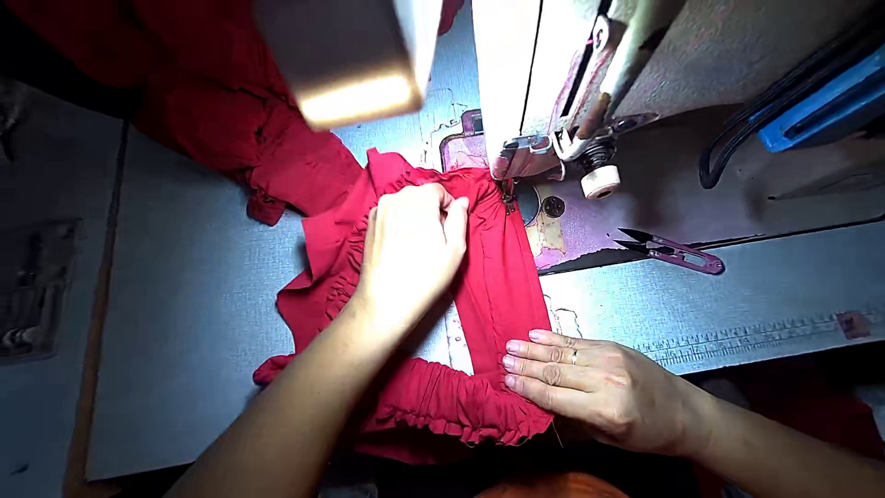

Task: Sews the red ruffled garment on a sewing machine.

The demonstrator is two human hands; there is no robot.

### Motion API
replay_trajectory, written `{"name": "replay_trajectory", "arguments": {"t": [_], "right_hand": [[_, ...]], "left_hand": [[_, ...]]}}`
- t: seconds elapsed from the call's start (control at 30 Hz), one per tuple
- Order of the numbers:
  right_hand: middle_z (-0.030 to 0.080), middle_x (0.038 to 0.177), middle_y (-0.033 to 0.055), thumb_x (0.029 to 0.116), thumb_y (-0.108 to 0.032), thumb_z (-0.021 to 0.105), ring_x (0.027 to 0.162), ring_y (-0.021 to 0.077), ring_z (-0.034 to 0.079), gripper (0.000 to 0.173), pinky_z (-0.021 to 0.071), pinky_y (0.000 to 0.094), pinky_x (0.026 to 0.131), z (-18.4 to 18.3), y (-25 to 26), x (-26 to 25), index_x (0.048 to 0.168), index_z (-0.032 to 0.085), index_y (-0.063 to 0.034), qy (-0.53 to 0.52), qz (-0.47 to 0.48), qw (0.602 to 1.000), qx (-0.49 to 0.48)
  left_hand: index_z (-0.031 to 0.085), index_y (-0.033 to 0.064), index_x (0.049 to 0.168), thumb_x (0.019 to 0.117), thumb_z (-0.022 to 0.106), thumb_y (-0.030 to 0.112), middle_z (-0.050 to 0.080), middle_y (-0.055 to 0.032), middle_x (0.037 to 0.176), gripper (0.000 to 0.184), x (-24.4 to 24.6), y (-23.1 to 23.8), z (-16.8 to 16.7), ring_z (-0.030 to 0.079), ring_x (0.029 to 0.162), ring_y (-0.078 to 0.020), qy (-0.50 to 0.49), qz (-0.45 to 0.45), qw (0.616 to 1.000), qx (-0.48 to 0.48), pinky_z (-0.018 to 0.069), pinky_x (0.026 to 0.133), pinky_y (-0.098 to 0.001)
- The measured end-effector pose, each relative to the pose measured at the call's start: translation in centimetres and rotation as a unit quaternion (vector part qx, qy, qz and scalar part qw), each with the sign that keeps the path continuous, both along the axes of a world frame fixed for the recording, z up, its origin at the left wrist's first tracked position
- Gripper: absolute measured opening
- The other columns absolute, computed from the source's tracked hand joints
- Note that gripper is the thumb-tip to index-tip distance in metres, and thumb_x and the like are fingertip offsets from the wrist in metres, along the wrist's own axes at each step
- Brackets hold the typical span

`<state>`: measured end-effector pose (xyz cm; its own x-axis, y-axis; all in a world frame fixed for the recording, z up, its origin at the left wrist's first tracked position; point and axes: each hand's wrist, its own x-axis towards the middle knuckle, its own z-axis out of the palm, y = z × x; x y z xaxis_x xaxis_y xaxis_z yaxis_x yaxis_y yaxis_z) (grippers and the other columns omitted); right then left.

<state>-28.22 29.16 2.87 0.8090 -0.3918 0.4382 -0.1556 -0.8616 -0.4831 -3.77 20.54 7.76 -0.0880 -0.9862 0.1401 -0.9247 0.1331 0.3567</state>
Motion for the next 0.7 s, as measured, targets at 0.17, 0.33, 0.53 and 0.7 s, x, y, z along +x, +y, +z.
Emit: {"name": "replay_trajectory", "arguments": {"t": [0.17,0.33,0.53,0.7], "right_hand": [[0.072,0.129,0.0121,0.1043,-0.001,0.048,0.131,0.0239,0.063,0.029,0.0449,0.0365,0.117,-0.2,0.0,0.0,0.121,0.071,-0.003,0.001,0.0,1.0,-0.006],[0.072,0.129,0.0122,0.1041,0.0,0.048,0.131,0.0245,0.062,0.029,0.0447,0.0365,0.117,-0.2,0.1,0.1,0.122,0.071,-0.0029,0.003,-0.001,1.0,-0.009],[0.071,0.13,0.0117,0.1047,-0.001,0.048,0.132,0.0237,0.062,0.029,0.0444,0.0362,0.117,-0.1,0.2,0.2,0.123,0.071,-0.0031,0.012,-0.009,1.0,-0.012],[0.073,0.127,0.0128,0.1038,0.0,0.048,0.13,0.0245,0.063,0.027,0.0452,0.036,0.116,0.0,0.5,0.3,0.118,0.071,-0.0013,0.016,-0.021,0.999,-0.019]], "left_hand": [[0.07,0.0087,0.099,0.0925,0.067,0.055,0.063,-0.0026,0.072,0.047,-1.2,-0.6,0.3,0.063,0.07,-0.0225,0.024,0.089,0.995,0.041,0.0464,0.066,-0.0498],[0.07,0.0124,0.092,0.0889,0.075,0.043,0.052,0.0049,0.061,0.031,-1.6,-2.2,-0.6,0.05,0.059,-0.013,0.114,0.102,0.987,0.055,0.0412,0.06,-0.0396],[0.061,0.0128,0.077,0.0865,0.067,0.019,0.054,-0.0002,0.067,0.013,-1.3,-3.6,-0.5,0.054,0.065,-0.0174,0.077,0.079,0.994,-0.003,0.0402,0.059,-0.0411],[0.067,0.0071,0.091,0.0878,0.067,0.021,0.07,-0.0172,0.094,0.014,-2.3,-6.1,0.2,0.068,0.096,-0.0376,-0.019,0.106,0.994,0.006,0.0461,0.072,-0.0594]]}}
